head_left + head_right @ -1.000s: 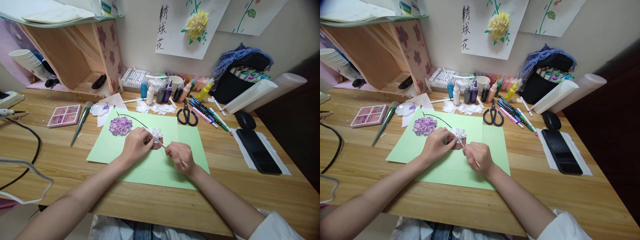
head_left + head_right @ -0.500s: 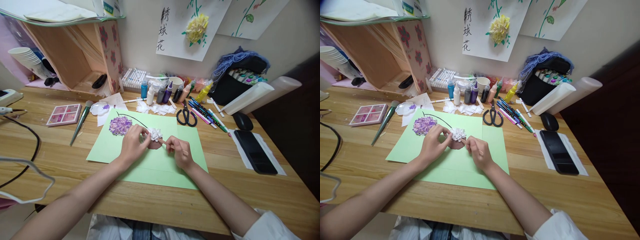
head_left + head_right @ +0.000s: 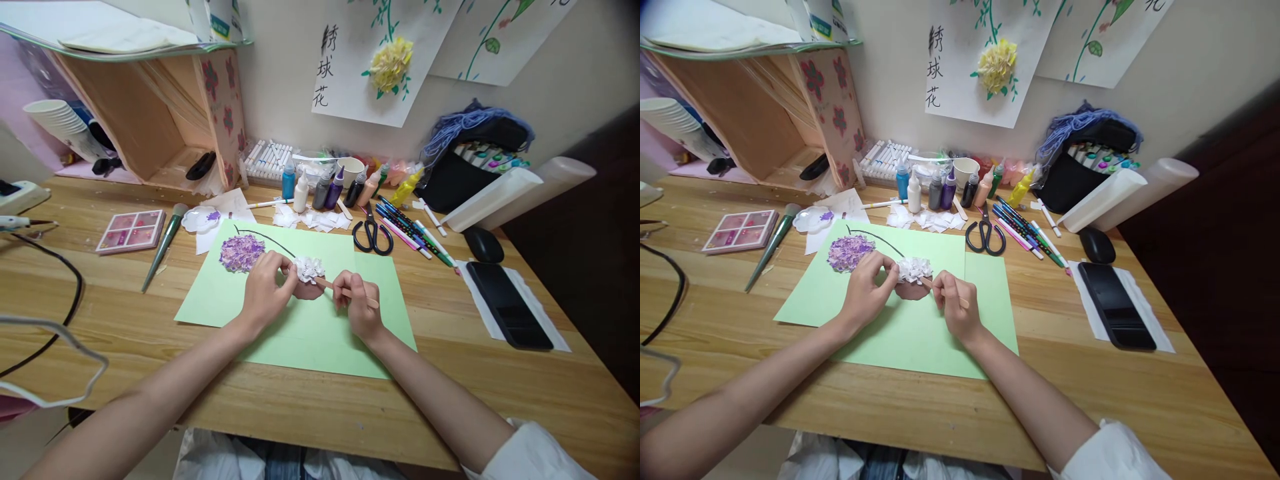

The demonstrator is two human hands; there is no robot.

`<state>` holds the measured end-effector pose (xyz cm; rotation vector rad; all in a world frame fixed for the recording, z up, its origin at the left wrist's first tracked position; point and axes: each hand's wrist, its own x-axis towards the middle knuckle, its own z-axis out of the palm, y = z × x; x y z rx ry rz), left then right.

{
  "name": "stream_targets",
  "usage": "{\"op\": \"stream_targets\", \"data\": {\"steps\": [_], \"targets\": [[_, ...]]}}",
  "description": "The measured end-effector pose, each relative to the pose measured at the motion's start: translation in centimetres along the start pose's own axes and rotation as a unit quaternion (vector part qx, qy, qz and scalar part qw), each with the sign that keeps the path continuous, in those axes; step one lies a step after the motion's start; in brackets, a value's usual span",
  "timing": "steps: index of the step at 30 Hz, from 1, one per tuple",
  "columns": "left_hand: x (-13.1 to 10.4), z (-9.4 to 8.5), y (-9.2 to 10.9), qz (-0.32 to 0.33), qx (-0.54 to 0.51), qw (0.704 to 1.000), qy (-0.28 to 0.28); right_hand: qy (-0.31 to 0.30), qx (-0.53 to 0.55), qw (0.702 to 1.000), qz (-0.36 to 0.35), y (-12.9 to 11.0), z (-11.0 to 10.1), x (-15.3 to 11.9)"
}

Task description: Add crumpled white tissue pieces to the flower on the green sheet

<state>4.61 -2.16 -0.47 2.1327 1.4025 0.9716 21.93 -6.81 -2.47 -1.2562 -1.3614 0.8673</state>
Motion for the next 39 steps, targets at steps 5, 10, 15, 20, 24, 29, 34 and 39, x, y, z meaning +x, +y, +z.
{"op": "stream_targets", "data": {"steps": [5,10,15,20,24,29,34,39], "targets": [[0.0,0.0,0.0,-0.002,0.003,1.0,-0.002,-0.004,-0.001,1.0,-0.009,0.1,-0.1,-0.1],[0.0,0.0,0.0,-0.003,0.008,1.0,-0.006,-0.013,-0.001,1.0,-0.013,0.1,-0.1,0.0],[0.0,0.1,-0.1,-0.006,0.006,1.0,-0.01,-0.012,0.002,1.0,-0.002,0.1,0.1,0.1],[0.0,0.1,-0.2,-0.015,0.002,1.0,-0.008,0.014,0.016,0.999,0.026,0.0,0.1,0.2],[0.0,0.1,-0.3,-0.022,-0.006,1.0,-0.011,0.038,0.054,0.996,0.067,0.1,0.2,0.6],[-0.1,0.0,-0.3,-0.021,-0.014,1.0,-0.011,0.054,0.084,0.99,0.095,0.2,0.4,1.1],[0.0,0.1,-0.3,-0.028,-0.024,0.999,-0.013,0.048,0.088,0.991,0.087,0.1,0.3,0.9],[0.1,0.0,-0.4,-0.033,-0.03,0.999,-0.014,0.048,0.078,0.994,0.053,-0.2,0.1,0.5]]}}
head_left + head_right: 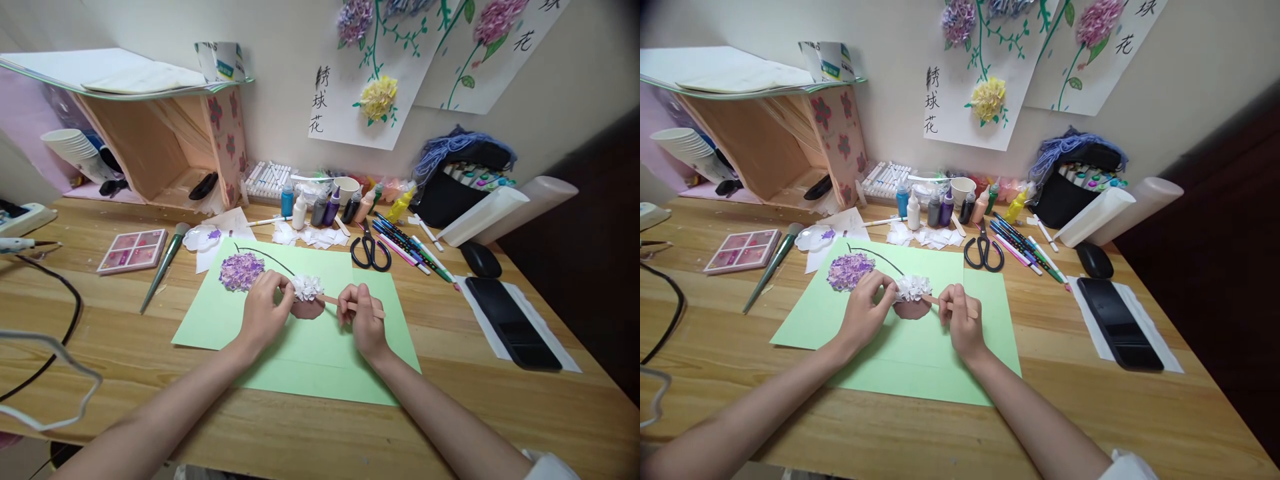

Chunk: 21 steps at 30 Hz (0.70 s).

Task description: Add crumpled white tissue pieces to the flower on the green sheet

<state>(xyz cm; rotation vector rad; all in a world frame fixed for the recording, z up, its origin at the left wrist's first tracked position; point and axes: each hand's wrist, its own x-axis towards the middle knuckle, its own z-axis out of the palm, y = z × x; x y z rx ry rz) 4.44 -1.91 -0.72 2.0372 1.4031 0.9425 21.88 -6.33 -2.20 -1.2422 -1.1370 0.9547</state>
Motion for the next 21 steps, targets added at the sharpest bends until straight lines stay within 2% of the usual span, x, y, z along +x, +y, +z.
{"op": "stream_targets", "data": {"steps": [11,14,16,19,21], "targets": [[-0.3,0.0,0.1,-0.005,0.002,1.0,-0.003,-0.024,-0.032,0.999,0.02,0.7,0.2,-0.1],[0.2,-0.5,0.1,0.003,0.015,1.0,-0.003,-0.017,-0.028,0.999,0.012,0.6,0.1,-0.3],[1.4,-1.3,0.1,0.013,0.04,0.999,0.011,0.012,-0.03,0.999,0.001,0.6,-0.1,-0.5],[4.8,-2.5,-0.1,0.013,0.113,0.993,0.041,0.063,-0.028,0.998,-0.002,0.6,-0.3,-0.6],[7.7,-2.8,-0.6,0.026,0.195,0.98,0.015,0.073,-0.025,0.997,0.001,0.7,-0.4,-0.5]]}}
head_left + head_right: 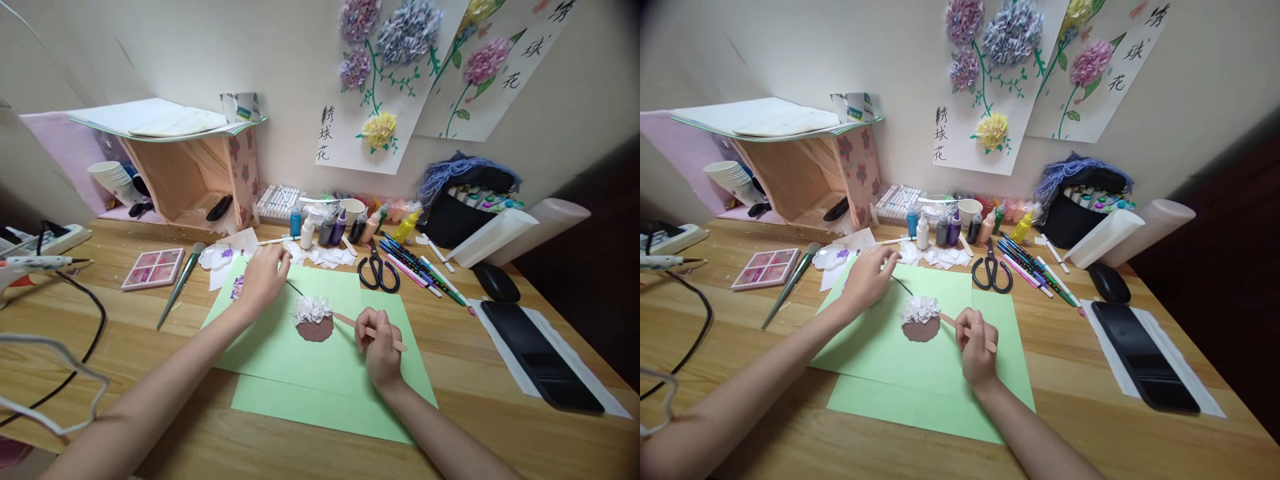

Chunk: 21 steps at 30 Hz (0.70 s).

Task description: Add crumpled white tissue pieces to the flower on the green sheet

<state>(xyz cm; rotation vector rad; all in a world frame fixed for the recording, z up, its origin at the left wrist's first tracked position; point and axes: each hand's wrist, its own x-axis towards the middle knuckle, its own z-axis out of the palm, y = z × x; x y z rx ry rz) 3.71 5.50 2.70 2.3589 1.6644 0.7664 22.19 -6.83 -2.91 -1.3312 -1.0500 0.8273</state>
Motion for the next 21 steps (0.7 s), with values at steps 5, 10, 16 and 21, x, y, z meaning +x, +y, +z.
{"op": "stream_targets", "data": {"steps": [5,10,16,21], "targets": [[6.1,1.9,-1.8,-0.002,0.098,0.993,-0.073,0.0,0.006,1.0,0.003,0.0,0.2,0.2],[8.5,3.2,-3.2,0.024,0.074,0.991,-0.107,-0.009,0.006,1.0,0.001,0.0,0.2,0.1],[8.9,4.0,-4.0,0.007,0.02,0.992,-0.123,-0.013,0.004,1.0,0.0,0.1,0.1,0.0],[8.5,4.4,-3.9,-0.017,-0.04,0.992,-0.121,-0.019,0.009,1.0,-0.008,0.1,0.1,0.0]]}}
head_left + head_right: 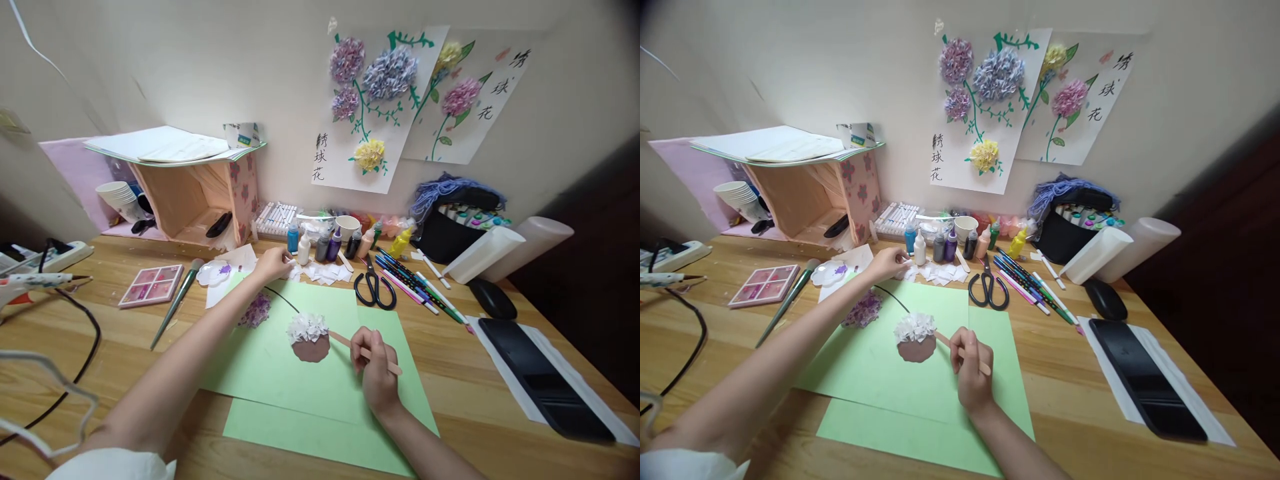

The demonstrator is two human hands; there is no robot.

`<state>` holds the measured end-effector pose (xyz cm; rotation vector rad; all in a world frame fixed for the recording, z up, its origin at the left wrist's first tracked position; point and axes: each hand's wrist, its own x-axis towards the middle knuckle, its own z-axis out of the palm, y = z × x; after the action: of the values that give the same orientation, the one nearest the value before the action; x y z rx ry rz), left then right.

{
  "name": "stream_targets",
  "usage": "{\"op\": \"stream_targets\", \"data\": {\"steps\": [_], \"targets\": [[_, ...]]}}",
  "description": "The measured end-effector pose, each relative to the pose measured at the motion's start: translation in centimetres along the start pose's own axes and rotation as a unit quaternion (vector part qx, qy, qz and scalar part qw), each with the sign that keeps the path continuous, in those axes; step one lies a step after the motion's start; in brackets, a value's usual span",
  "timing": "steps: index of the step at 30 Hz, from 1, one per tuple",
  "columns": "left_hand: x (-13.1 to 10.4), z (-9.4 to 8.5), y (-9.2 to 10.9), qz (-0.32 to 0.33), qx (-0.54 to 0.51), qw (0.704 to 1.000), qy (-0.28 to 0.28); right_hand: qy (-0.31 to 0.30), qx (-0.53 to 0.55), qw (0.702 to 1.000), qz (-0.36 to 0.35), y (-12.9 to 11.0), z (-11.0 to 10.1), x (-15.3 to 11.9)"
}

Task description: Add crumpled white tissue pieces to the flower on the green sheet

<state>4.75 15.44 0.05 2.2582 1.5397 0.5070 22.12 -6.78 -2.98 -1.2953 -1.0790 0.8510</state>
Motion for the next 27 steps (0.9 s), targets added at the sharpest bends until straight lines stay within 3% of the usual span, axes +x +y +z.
{"op": "stream_targets", "data": {"steps": [4,9,11,15,20,27], "targets": [[-1.8,-1.3,1.3,-0.002,-0.055,0.998,0.012,0.004,0.001,1.0,-0.025,0.0,0.0,0.1],[-8.1,-3.3,4.0,0.052,-0.164,0.985,0.03,0.039,-0.005,0.997,-0.067,-0.6,0.2,0.3],[-10.9,-3.0,4.8,0.074,-0.21,0.974,0.023,0.034,0.005,0.997,-0.063,-0.9,0.3,0.4],[-14.5,-0.9,5.5,0.113,-0.217,0.969,0.033,-0.053,0.041,0.997,-0.041,-1.4,0.4,0.5],[-15.6,1.1,5.6,0.162,-0.158,0.973,0.053,-0.077,-0.011,0.995,-0.068,-1.2,0.3,0.3],[-15.9,1.2,5.9,0.178,-0.119,0.976,0.042,-0.046,-0.071,0.988,-0.133,-1.2,0.2,0.1]]}}
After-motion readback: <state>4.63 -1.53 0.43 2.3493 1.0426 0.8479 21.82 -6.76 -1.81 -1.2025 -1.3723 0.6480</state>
